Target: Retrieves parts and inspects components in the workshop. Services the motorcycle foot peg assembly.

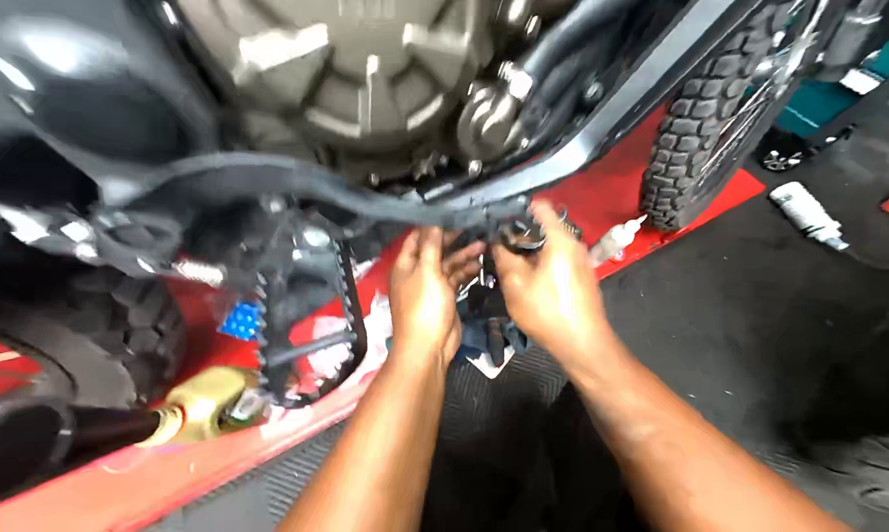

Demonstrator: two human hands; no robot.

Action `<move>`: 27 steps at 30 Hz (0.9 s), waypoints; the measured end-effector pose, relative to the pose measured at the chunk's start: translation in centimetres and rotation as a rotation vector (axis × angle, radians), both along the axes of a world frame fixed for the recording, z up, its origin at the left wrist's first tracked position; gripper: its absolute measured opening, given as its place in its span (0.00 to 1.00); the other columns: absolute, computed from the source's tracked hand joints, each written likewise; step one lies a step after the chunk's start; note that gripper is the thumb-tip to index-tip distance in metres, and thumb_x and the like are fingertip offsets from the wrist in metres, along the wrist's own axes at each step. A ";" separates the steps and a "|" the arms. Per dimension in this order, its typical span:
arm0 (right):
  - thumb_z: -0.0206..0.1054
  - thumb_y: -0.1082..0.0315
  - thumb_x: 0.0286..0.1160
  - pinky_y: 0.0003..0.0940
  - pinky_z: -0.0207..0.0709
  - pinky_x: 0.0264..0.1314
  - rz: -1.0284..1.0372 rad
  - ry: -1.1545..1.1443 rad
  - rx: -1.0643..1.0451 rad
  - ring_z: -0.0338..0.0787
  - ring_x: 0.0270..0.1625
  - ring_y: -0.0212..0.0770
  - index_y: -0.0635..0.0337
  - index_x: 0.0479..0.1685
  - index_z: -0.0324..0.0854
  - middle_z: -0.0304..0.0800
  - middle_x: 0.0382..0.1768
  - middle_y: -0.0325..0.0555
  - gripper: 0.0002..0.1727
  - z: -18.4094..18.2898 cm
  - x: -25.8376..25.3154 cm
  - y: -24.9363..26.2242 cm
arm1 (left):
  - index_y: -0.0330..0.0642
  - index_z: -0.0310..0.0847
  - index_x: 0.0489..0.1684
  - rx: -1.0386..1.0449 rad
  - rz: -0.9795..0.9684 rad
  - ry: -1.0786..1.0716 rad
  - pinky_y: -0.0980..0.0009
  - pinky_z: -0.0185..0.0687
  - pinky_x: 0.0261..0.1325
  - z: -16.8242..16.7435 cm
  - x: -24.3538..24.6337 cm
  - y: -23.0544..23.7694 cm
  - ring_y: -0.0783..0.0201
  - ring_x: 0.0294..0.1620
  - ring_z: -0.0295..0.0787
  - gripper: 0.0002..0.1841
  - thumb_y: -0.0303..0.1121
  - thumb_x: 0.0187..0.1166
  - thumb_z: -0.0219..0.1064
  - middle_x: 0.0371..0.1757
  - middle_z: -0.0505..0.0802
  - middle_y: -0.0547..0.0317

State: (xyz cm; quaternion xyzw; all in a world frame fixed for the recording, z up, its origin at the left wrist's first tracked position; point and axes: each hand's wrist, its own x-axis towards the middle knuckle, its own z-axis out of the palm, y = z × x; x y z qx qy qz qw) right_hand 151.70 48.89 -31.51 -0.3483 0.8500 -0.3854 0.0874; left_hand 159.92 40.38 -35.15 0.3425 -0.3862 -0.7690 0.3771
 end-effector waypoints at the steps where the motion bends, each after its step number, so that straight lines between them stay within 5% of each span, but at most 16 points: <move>1: 0.65 0.59 0.80 0.51 0.84 0.34 -0.010 0.060 0.015 0.91 0.34 0.41 0.44 0.61 0.81 0.90 0.31 0.38 0.13 0.1 -0.1 -0.1 | 0.40 0.74 0.71 -0.005 -0.015 0.012 0.60 0.93 0.52 -0.2 0.0 -0.2 0.56 0.48 0.95 0.21 0.46 0.94 0.50 0.59 0.91 0.50; 5: 0.60 0.55 0.84 0.38 0.76 0.25 -0.009 0.188 -0.056 0.85 0.24 0.30 0.41 0.53 0.82 0.87 0.24 0.28 0.09 -1.2 -0.6 -0.3 | 0.41 0.75 0.75 -0.009 -0.138 0.026 0.59 0.93 0.56 -0.9 0.4 -0.2 0.55 0.52 0.95 0.29 0.56 0.88 0.56 0.63 0.92 0.53; 10: 0.59 0.58 0.85 0.33 0.78 0.24 -0.019 0.165 -0.192 0.85 0.24 0.26 0.41 0.53 0.83 0.88 0.25 0.25 0.09 -2.5 -0.3 -0.6 | 0.41 0.86 0.63 -0.061 -0.228 0.044 0.64 0.93 0.54 -0.2 0.1 2.0 0.60 0.47 0.95 0.21 0.47 0.89 0.58 0.52 0.95 0.52; 14: 0.60 0.64 0.88 0.34 0.90 0.24 -0.024 -0.181 -0.450 0.91 0.23 0.32 0.51 0.54 0.80 0.91 0.25 0.35 0.07 -3.2 0.8 -1.6 | 0.43 0.88 0.62 -0.040 -0.211 0.082 0.66 0.90 0.56 0.0 0.1 1.9 0.63 0.48 0.94 0.18 0.44 0.88 0.61 0.50 0.95 0.54; 16: 0.59 0.65 0.89 0.32 0.85 0.23 -0.023 -0.471 -0.593 0.87 0.22 0.36 0.57 0.57 0.80 0.88 0.25 0.42 0.09 -2.9 1.0 -1.9 | 0.43 0.88 0.62 -0.011 -0.240 0.061 0.65 0.88 0.54 0.0 0.0 1.3 0.63 0.47 0.92 0.19 0.47 0.88 0.61 0.50 0.94 0.55; 18: 0.56 0.65 0.91 0.24 0.62 0.14 -0.065 -0.846 -0.721 0.67 0.14 0.31 0.57 0.55 0.79 0.70 0.18 0.38 0.09 -1.9 1.3 -2.3 | 0.43 0.89 0.59 0.013 -0.269 0.023 0.67 0.88 0.47 0.3 0.0 0.6 0.64 0.40 0.91 0.20 0.48 0.87 0.62 0.47 0.94 0.55; 20: 0.52 0.63 0.93 0.19 0.52 0.11 -0.078 -1.171 -0.807 0.57 0.11 0.26 0.52 0.55 0.74 0.60 0.17 0.32 0.08 -0.9 1.5 -2.3 | 0.42 0.90 0.54 0.024 -0.282 -0.001 0.71 0.86 0.33 0.8 -0.1 0.3 0.66 0.28 0.87 0.18 0.47 0.85 0.64 0.37 0.92 0.54; 23: 0.50 0.61 0.94 0.18 0.53 0.10 -0.078 -1.299 -0.856 0.58 0.10 0.25 0.49 0.53 0.70 0.61 0.17 0.31 0.06 0.0 1.7 -2.3 | 0.39 0.88 0.45 0.073 -0.321 -0.002 0.72 0.82 0.28 1.6 -0.2 -0.2 0.67 0.23 0.83 0.16 0.43 0.86 0.63 0.28 0.88 0.54; 27: 0.53 0.53 0.93 0.23 0.62 0.14 -0.036 -1.043 -0.701 0.67 0.14 0.30 0.44 0.67 0.68 0.70 0.23 0.39 0.13 -0.2 1.9 -1.3 | 0.39 0.85 0.37 0.085 -0.329 0.023 0.76 0.73 0.13 2.0 -0.6 -0.1 0.70 0.11 0.73 0.14 0.37 0.89 0.58 0.18 0.80 0.59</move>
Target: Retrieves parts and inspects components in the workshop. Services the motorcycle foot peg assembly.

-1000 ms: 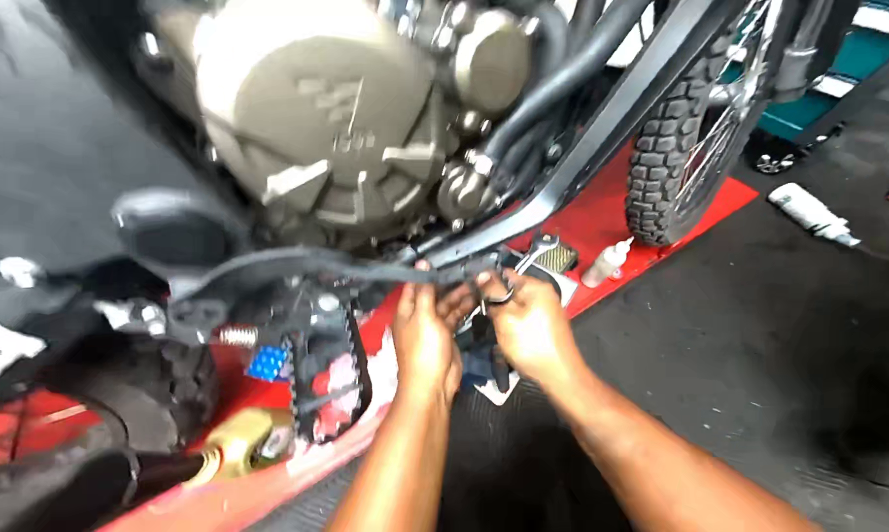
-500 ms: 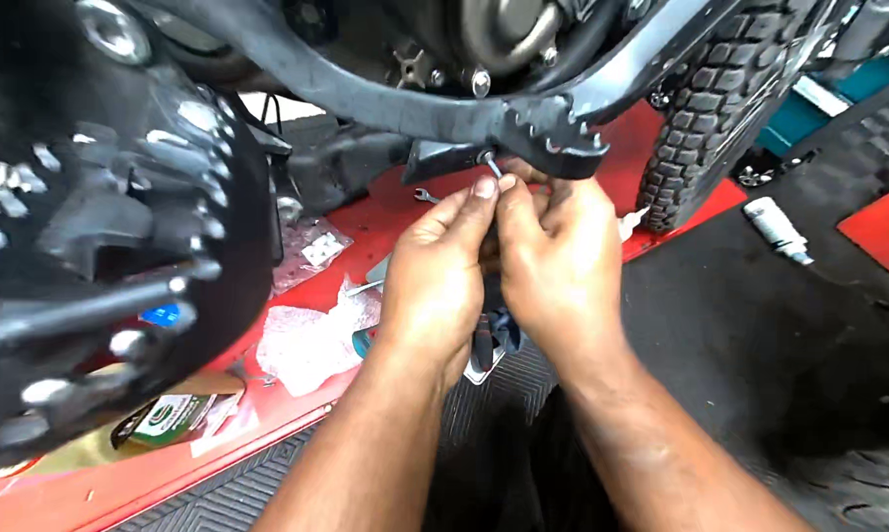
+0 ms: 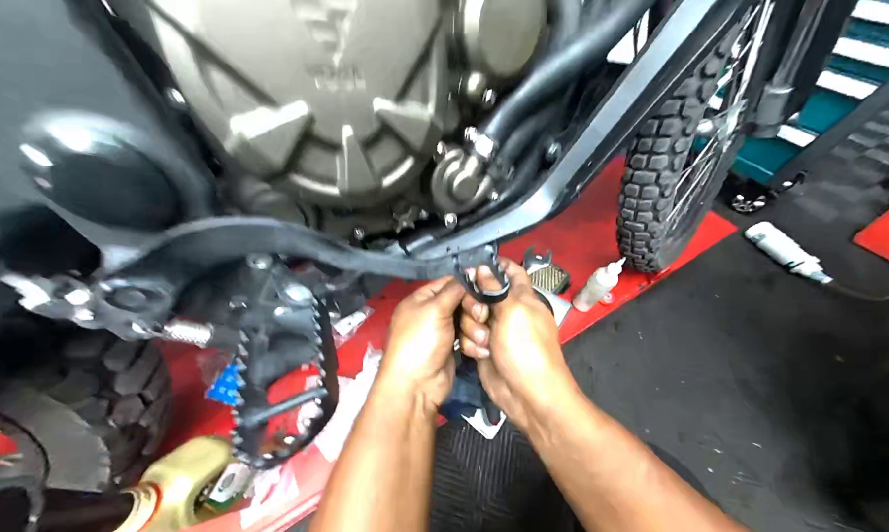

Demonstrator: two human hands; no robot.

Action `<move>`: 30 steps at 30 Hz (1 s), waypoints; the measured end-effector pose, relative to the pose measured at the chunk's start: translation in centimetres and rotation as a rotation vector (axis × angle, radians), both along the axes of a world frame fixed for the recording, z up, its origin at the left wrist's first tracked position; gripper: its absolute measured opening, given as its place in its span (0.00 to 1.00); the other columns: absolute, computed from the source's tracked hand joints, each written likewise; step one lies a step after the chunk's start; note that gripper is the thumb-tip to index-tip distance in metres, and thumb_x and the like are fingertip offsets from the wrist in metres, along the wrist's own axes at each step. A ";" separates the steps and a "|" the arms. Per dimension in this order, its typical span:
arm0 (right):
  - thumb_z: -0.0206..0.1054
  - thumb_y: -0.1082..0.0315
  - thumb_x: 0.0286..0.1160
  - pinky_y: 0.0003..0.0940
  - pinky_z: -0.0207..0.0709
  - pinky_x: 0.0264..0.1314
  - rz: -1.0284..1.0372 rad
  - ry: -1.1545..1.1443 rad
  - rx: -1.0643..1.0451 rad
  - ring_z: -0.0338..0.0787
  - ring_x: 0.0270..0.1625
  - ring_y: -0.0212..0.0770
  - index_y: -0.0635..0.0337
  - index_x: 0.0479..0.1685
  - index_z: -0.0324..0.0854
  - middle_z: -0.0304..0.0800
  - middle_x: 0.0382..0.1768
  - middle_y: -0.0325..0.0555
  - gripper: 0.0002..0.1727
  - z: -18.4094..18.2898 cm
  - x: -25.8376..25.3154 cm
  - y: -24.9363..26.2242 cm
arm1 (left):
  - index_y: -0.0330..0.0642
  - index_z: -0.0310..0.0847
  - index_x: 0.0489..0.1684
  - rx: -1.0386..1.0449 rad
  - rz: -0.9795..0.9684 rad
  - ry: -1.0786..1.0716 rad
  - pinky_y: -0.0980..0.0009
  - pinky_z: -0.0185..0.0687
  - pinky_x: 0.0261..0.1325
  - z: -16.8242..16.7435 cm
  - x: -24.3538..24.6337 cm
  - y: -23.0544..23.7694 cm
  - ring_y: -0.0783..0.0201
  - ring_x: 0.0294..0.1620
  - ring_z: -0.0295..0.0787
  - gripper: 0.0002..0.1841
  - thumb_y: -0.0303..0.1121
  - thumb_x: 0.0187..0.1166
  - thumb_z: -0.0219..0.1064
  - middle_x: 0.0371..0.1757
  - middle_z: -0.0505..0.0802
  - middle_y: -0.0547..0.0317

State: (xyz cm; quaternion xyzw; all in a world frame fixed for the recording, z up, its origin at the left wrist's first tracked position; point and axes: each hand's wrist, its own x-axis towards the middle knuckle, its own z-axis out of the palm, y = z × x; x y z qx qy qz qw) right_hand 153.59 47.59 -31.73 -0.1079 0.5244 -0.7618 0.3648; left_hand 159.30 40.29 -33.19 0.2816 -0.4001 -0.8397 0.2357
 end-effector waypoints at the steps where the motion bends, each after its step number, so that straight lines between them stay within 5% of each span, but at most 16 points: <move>1: 0.55 0.51 0.92 0.26 0.70 0.17 0.034 0.130 0.062 0.73 0.16 0.34 0.41 0.72 0.66 0.76 0.25 0.42 0.17 -0.2 -0.1 0.8 | 0.41 0.83 0.35 -0.005 0.023 -0.001 0.78 0.69 0.10 0.1 -0.2 0.4 0.73 0.08 0.69 0.13 0.37 0.88 0.59 0.15 0.77 0.62; 3: 0.63 0.53 0.87 0.34 0.86 0.27 0.079 0.512 0.200 0.89 0.27 0.38 0.39 0.77 0.65 0.91 0.36 0.41 0.23 -0.8 -0.6 2.8 | 0.38 0.85 0.40 0.015 0.077 -0.002 0.75 0.74 0.15 0.0 -0.7 0.6 0.70 0.13 0.74 0.12 0.36 0.88 0.60 0.19 0.81 0.59; 4: 0.66 0.50 0.83 0.33 0.89 0.35 0.086 0.763 0.292 0.92 0.34 0.34 0.37 0.79 0.67 0.93 0.44 0.33 0.27 -1.5 -0.9 3.9 | 0.35 0.88 0.43 0.031 0.097 -0.003 0.68 0.85 0.27 -0.1 -0.8 0.4 0.63 0.23 0.85 0.12 0.34 0.87 0.62 0.27 0.90 0.51; 6: 0.66 0.43 0.82 0.33 0.91 0.47 0.012 1.267 0.382 0.92 0.46 0.29 0.44 0.77 0.77 0.92 0.54 0.32 0.28 -3.2 -2.0 5.5 | 0.31 0.88 0.43 0.021 0.164 -0.015 0.67 0.87 0.39 -0.3 -1.2 0.4 0.60 0.32 0.89 0.10 0.30 0.86 0.63 0.34 0.93 0.46; 8: 0.63 0.44 0.84 0.33 0.90 0.54 -0.107 1.537 0.369 0.92 0.54 0.32 0.46 0.67 0.88 0.93 0.57 0.37 0.23 -3.9 -3.4 6.0 | 0.29 0.86 0.41 -0.001 0.207 -0.061 0.68 0.87 0.40 -0.7 -1.5 0.2 0.60 0.32 0.90 0.09 0.28 0.85 0.65 0.34 0.93 0.46; 10: 0.62 0.47 0.86 0.29 0.88 0.55 -0.159 1.527 0.336 0.93 0.53 0.28 0.44 0.53 0.94 0.95 0.49 0.32 0.18 -3.5 -4.2 5.8 | 0.28 0.85 0.42 -0.012 0.215 -0.082 0.66 0.88 0.41 -1.1 -1.5 -0.1 0.59 0.31 0.89 0.08 0.26 0.84 0.65 0.33 0.91 0.45; 12: 0.62 0.50 0.86 0.23 0.88 0.48 -0.060 1.225 0.358 0.92 0.43 0.21 0.44 0.48 0.95 0.96 0.41 0.25 0.17 -2.7 -3.7 5.3 | 0.28 0.85 0.41 -0.016 0.222 -0.078 0.66 0.88 0.39 -1.2 -1.5 -0.1 0.59 0.29 0.88 0.07 0.25 0.83 0.65 0.31 0.91 0.46; 15: 0.70 0.50 0.79 0.29 0.91 0.43 0.150 0.863 0.378 0.94 0.37 0.27 0.46 0.64 0.88 0.97 0.39 0.28 0.20 -1.9 -3.2 4.9 | 0.26 0.85 0.39 -0.036 0.233 -0.039 0.68 0.85 0.34 -1.2 -1.4 -0.2 0.61 0.26 0.86 0.07 0.23 0.83 0.65 0.28 0.90 0.45; 17: 0.69 0.42 0.78 0.30 0.90 0.46 0.144 1.078 0.477 0.94 0.40 0.27 0.44 0.68 0.86 0.96 0.42 0.26 0.26 -2.3 -2.8 4.8 | 0.25 0.85 0.36 -0.053 0.237 -0.039 0.68 0.86 0.33 -1.1 -1.4 -0.2 0.61 0.24 0.86 0.07 0.22 0.82 0.65 0.27 0.91 0.44; 21: 0.56 0.46 0.86 0.37 0.85 0.35 -0.128 1.813 0.565 0.91 0.37 0.41 0.51 0.51 0.91 0.91 0.32 0.38 0.23 -3.0 -2.7 3.8 | 0.27 0.85 0.34 -0.078 0.273 -0.078 0.67 0.88 0.38 -1.0 -1.4 -0.2 0.59 0.28 0.88 0.05 0.21 0.79 0.68 0.28 0.91 0.45; 26: 0.60 0.55 0.81 0.40 0.79 0.25 -0.169 1.948 0.585 0.88 0.28 0.46 0.57 0.32 0.88 0.85 0.23 0.42 0.18 -2.6 -2.4 3.3 | 0.35 0.86 0.33 -0.112 0.240 -0.166 0.64 0.86 0.41 -1.3 -0.6 0.1 0.61 0.33 0.89 0.07 0.30 0.79 0.72 0.32 0.92 0.52; 30: 0.61 0.59 0.81 0.43 0.80 0.28 -0.126 1.844 0.585 0.89 0.32 0.47 0.58 0.52 0.90 0.89 0.28 0.44 0.16 -2.3 -2.6 3.3 | 0.36 0.87 0.46 -0.147 0.104 -0.059 0.65 0.87 0.49 -2.5 0.2 -0.5 0.64 0.37 0.89 0.11 0.35 0.88 0.63 0.39 0.93 0.53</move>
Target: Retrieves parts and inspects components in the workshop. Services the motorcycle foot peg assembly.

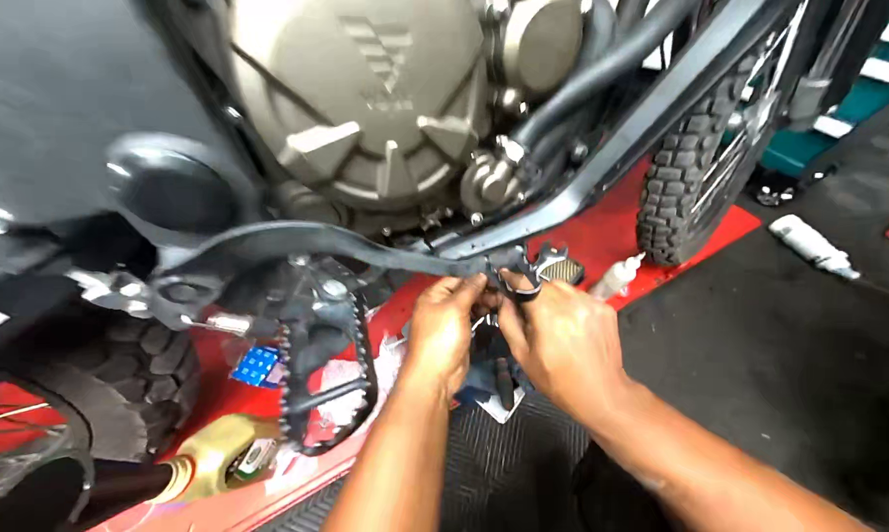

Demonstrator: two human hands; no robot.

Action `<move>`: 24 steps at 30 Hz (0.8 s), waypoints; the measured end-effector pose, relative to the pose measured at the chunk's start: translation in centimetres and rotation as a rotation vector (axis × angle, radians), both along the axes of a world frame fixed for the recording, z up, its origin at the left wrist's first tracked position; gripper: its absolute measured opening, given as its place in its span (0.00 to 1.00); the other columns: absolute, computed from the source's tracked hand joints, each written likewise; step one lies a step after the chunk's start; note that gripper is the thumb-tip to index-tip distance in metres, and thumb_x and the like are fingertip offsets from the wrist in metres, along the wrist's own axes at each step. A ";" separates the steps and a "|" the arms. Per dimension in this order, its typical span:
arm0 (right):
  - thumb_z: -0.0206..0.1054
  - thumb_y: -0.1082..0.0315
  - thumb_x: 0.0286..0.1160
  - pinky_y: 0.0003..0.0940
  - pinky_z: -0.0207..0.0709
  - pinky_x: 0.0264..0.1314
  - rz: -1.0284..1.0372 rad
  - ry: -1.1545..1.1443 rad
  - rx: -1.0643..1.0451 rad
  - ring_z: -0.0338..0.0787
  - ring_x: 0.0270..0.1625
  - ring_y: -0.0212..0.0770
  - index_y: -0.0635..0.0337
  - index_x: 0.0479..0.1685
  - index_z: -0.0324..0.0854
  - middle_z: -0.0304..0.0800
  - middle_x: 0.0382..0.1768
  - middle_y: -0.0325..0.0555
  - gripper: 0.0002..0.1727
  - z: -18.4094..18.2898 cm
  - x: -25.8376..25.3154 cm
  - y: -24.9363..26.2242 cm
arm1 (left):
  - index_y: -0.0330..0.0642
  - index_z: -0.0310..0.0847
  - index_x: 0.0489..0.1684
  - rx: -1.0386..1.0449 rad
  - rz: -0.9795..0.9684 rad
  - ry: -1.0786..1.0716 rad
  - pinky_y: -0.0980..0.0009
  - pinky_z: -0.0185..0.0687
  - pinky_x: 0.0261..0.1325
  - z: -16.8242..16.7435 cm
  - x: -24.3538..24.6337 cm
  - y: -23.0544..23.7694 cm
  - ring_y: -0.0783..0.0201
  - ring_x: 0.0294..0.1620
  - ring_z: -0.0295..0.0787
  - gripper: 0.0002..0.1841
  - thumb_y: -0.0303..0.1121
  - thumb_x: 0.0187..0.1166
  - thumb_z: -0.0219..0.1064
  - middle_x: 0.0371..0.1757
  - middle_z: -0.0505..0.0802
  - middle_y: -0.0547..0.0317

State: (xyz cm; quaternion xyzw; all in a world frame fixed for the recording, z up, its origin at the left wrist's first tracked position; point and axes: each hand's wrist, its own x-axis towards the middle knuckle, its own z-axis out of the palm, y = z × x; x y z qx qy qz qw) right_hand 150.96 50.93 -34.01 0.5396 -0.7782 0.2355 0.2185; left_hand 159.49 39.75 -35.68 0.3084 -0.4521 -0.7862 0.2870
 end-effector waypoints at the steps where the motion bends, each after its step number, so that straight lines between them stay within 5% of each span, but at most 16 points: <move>1: 0.61 0.59 0.81 0.43 0.80 0.29 -0.001 -0.048 -0.019 0.90 0.32 0.45 0.57 0.53 0.90 0.90 0.29 0.42 0.16 -0.1 0.0 -0.3 | 0.36 0.87 0.49 -0.009 -0.027 0.022 0.67 0.88 0.48 0.0 0.3 -0.1 0.65 0.37 0.89 0.13 0.37 0.89 0.61 0.40 0.93 0.54; 6: 0.62 0.59 0.82 0.33 0.74 0.21 -0.019 -0.703 -0.159 0.79 0.19 0.28 0.45 0.54 0.90 0.84 0.20 0.28 0.12 -0.4 0.9 -1.0 | 0.39 0.86 0.54 0.056 0.032 0.098 0.68 0.90 0.45 -0.6 0.4 -0.2 0.63 0.39 0.92 0.14 0.41 0.88 0.62 0.47 0.94 0.52; 9: 0.65 0.63 0.84 0.25 0.73 0.20 0.047 -1.034 -0.300 0.79 0.19 0.25 0.51 0.51 0.90 0.86 0.21 0.29 0.09 -0.2 1.0 -1.2 | 0.39 0.83 0.62 0.029 0.082 0.150 0.66 0.91 0.51 -0.8 0.3 -0.3 0.60 0.46 0.93 0.18 0.43 0.87 0.63 0.54 0.94 0.51; 11: 0.66 0.65 0.83 0.24 0.76 0.23 0.057 -1.091 -0.346 0.83 0.23 0.24 0.53 0.48 0.91 0.89 0.25 0.31 0.08 -0.2 0.9 -1.3 | 0.39 0.81 0.64 0.027 0.117 0.140 0.63 0.93 0.54 -0.3 0.0 0.1 0.58 0.50 0.95 0.24 0.52 0.91 0.55 0.56 0.94 0.52; 13: 0.66 0.64 0.82 0.27 0.77 0.23 0.027 -1.064 -0.338 0.85 0.24 0.25 0.51 0.45 0.92 0.90 0.25 0.31 0.08 0.0 0.7 -1.3 | 0.41 0.78 0.65 0.067 0.141 0.116 0.58 0.92 0.55 0.1 -0.5 0.3 0.54 0.52 0.95 0.31 0.60 0.92 0.43 0.57 0.93 0.51; 19: 0.61 0.59 0.84 0.35 0.71 0.17 -0.057 -0.673 -0.154 0.78 0.18 0.31 0.47 0.56 0.89 0.82 0.20 0.31 0.13 -0.1 0.7 -0.8 | 0.51 0.78 0.66 0.020 0.087 0.128 0.53 0.90 0.58 0.0 -0.6 0.3 0.55 0.55 0.92 0.28 0.61 0.91 0.43 0.59 0.91 0.57; 24: 0.60 0.62 0.83 0.37 0.79 0.27 -0.071 -0.358 -0.144 0.88 0.30 0.36 0.53 0.54 0.90 0.87 0.27 0.36 0.14 -0.8 0.7 -1.5 | 0.46 0.76 0.64 0.062 0.087 0.174 0.55 0.92 0.57 0.1 -0.6 -0.1 0.56 0.52 0.94 0.26 0.55 0.94 0.39 0.57 0.91 0.55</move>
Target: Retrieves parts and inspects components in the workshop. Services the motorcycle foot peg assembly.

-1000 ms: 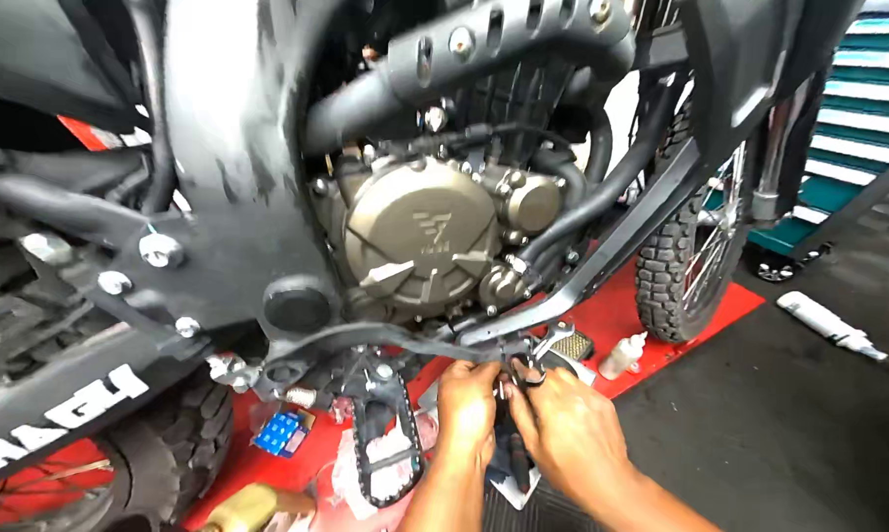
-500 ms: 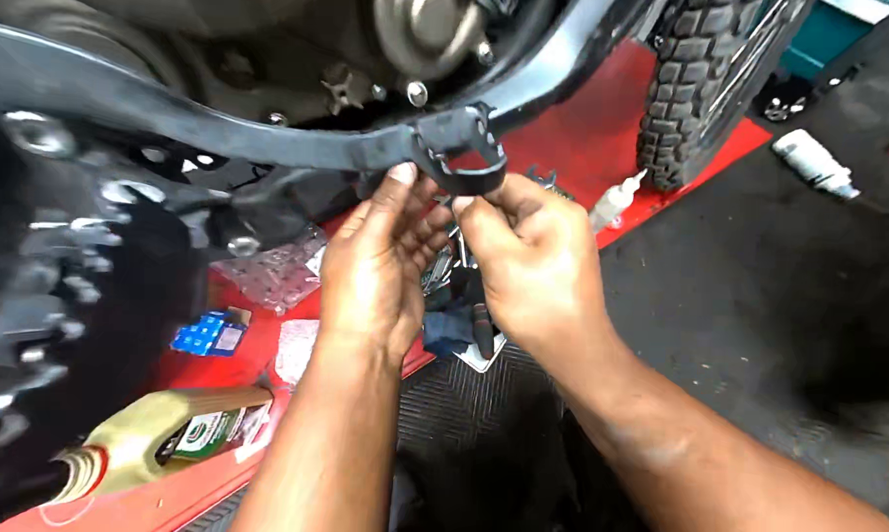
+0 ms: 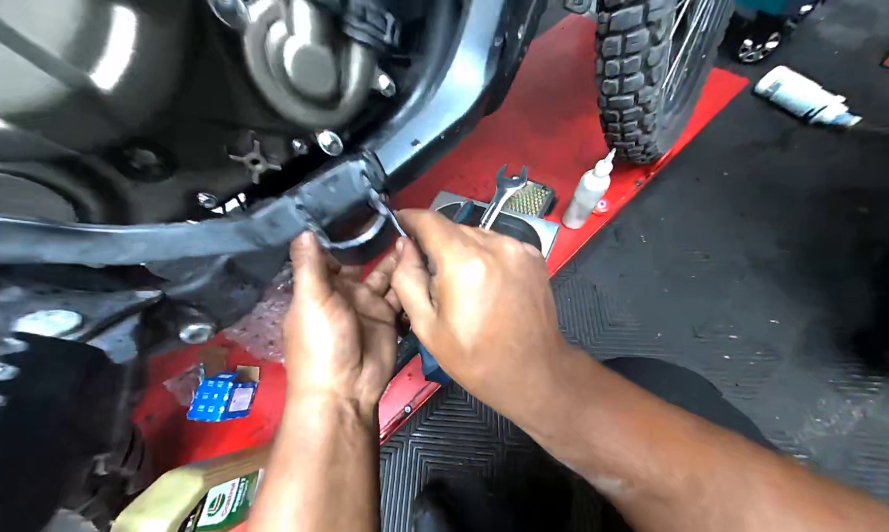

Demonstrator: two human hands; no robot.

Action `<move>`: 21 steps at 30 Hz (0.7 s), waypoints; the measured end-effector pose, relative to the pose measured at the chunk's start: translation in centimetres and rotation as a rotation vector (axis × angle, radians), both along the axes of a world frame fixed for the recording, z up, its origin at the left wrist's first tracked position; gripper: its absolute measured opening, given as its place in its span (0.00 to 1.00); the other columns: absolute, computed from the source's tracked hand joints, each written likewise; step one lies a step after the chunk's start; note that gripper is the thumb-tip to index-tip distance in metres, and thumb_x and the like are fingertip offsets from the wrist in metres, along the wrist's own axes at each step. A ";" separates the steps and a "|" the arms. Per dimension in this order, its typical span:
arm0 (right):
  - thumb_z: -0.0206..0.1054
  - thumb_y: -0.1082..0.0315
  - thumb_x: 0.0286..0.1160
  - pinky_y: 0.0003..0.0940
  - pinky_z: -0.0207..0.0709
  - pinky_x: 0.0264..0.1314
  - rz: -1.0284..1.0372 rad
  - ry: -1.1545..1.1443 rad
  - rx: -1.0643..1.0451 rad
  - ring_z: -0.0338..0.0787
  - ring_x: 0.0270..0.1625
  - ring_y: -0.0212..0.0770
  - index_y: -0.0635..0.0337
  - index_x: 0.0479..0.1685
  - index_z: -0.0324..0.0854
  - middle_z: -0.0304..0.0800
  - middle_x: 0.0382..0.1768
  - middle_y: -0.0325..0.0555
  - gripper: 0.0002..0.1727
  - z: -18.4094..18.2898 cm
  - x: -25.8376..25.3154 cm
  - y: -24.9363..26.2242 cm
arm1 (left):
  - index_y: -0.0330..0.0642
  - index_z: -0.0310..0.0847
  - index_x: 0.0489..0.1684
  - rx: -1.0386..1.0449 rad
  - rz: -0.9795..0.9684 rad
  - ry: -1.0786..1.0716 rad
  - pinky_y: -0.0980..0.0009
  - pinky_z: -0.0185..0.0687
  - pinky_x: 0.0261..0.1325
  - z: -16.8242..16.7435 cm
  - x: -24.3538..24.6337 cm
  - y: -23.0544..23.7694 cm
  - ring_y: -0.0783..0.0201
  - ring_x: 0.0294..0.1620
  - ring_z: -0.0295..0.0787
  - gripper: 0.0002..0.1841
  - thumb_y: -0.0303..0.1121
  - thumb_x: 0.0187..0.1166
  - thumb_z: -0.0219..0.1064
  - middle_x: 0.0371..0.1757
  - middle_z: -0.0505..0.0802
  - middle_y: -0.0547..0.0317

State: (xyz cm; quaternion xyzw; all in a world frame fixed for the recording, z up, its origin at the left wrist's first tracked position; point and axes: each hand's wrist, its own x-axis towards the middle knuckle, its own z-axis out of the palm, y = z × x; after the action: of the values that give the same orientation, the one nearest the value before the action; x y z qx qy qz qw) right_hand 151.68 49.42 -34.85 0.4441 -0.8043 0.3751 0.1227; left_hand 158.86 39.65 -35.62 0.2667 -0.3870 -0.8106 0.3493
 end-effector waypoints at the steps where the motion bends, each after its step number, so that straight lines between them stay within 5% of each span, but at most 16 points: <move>1: 0.61 0.63 0.81 0.37 0.80 0.29 0.008 0.041 -0.024 0.89 0.31 0.38 0.54 0.54 0.90 0.88 0.27 0.38 0.14 -0.3 -0.1 -0.1 | 0.45 0.78 0.62 0.005 -0.006 0.025 0.58 0.92 0.56 -0.1 0.1 0.0 0.58 0.50 0.94 0.26 0.53 0.95 0.37 0.54 0.92 0.55; 3: 0.62 0.63 0.80 0.39 0.82 0.32 0.039 0.109 -0.046 0.90 0.33 0.40 0.55 0.58 0.89 0.89 0.28 0.39 0.16 -0.7 -0.3 -0.1 | 0.48 0.80 0.64 0.004 -0.060 0.062 0.65 0.90 0.54 -0.1 0.6 0.0 0.63 0.49 0.93 0.27 0.54 0.95 0.37 0.56 0.92 0.57; 7: 0.62 0.59 0.81 0.36 0.83 0.33 0.057 0.166 -0.122 0.89 0.32 0.37 0.55 0.60 0.90 0.90 0.28 0.35 0.18 -1.1 -0.9 -0.4 | 0.42 0.82 0.60 0.068 -0.007 0.071 0.60 0.92 0.48 0.1 0.4 -0.3 0.57 0.41 0.95 0.28 0.55 0.93 0.44 0.45 0.95 0.47; 11: 0.61 0.57 0.85 0.27 0.89 0.39 0.123 -0.346 -0.292 0.91 0.35 0.23 0.50 0.58 0.92 0.95 0.34 0.28 0.16 -1.4 -0.3 -0.9 | 0.33 0.81 0.59 0.133 0.046 0.072 0.57 0.94 0.45 0.4 0.2 -0.4 0.54 0.36 0.94 0.28 0.49 0.96 0.42 0.41 0.93 0.42; 15: 0.62 0.69 0.84 0.26 0.89 0.43 0.209 -0.841 -0.487 0.93 0.38 0.30 0.63 0.58 0.90 0.96 0.40 0.40 0.14 -0.1 0.6 -0.8 | 0.30 0.78 0.63 0.145 0.043 0.061 0.56 0.93 0.43 0.1 0.1 -0.2 0.50 0.37 0.94 0.30 0.50 0.96 0.40 0.48 0.92 0.37; 17: 0.61 0.73 0.84 0.25 0.85 0.37 0.127 -0.943 -0.482 0.90 0.34 0.29 0.66 0.58 0.89 0.96 0.40 0.42 0.13 0.8 1.3 -0.9 | 0.29 0.74 0.67 0.141 0.019 0.061 0.58 0.93 0.41 0.0 0.2 -0.3 0.51 0.38 0.94 0.30 0.50 0.96 0.40 0.54 0.91 0.35; 21: 0.58 0.78 0.84 0.29 0.90 0.55 0.152 -0.880 -0.350 0.95 0.50 0.33 0.69 0.66 0.84 0.96 0.53 0.45 0.17 0.5 0.9 -0.1 | 0.26 0.67 0.71 0.191 -0.023 0.069 0.56 0.94 0.41 0.3 0.6 -0.4 0.50 0.38 0.95 0.26 0.43 0.95 0.41 0.56 0.91 0.33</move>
State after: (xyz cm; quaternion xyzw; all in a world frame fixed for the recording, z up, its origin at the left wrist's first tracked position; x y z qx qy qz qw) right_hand 152.56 49.36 -34.35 0.2736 -0.6700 0.6651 -0.1843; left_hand 159.47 39.24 -35.35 0.2664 -0.2990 -0.8564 0.3260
